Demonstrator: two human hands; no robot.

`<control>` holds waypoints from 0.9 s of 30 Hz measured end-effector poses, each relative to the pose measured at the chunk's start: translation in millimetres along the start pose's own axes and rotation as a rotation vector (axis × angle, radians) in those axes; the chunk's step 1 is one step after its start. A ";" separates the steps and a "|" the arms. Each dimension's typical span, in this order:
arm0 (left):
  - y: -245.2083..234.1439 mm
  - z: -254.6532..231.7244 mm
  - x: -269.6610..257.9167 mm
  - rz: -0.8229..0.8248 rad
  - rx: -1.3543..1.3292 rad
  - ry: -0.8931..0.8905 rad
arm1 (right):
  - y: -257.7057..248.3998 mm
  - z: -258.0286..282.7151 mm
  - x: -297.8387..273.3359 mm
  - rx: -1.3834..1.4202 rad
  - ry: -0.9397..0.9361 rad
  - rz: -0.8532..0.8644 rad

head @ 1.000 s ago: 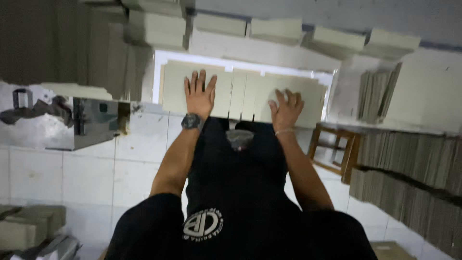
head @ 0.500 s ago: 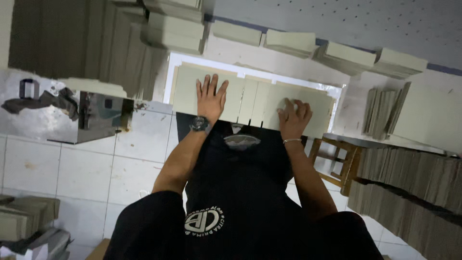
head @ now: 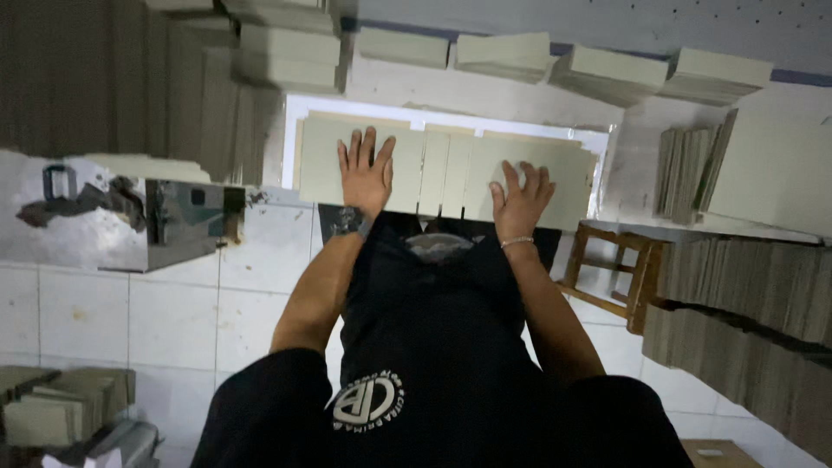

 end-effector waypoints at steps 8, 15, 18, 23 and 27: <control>-2.5 -7.8 -0.1 0.310 -0.055 -0.132 | 12.5 -6.9 -7.8 -0.044 -0.022 -0.018; 20.0 -9.8 -2.4 0.428 -0.046 -0.123 | 19.0 -7.6 -5.1 -0.080 -0.081 0.012; 6.9 -32.7 11.9 0.472 -0.048 -0.089 | 0.4 18.3 1.6 -0.046 -0.072 -0.010; 15.9 -66.7 23.0 0.624 -0.070 0.017 | -22.1 77.8 26.3 0.016 -0.095 0.122; 29.7 -70.3 19.5 0.558 -0.096 0.067 | -12.6 98.7 28.4 -0.059 -0.119 0.239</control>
Point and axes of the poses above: each hand's wrist, its own x-axis towards the middle knuckle, its own y-axis out of the palm, z = x × y, the point moved 5 cm from there along x, towards the middle knuckle, and after that the axes turned 7 degrees about -x, right-handed, at the moved point
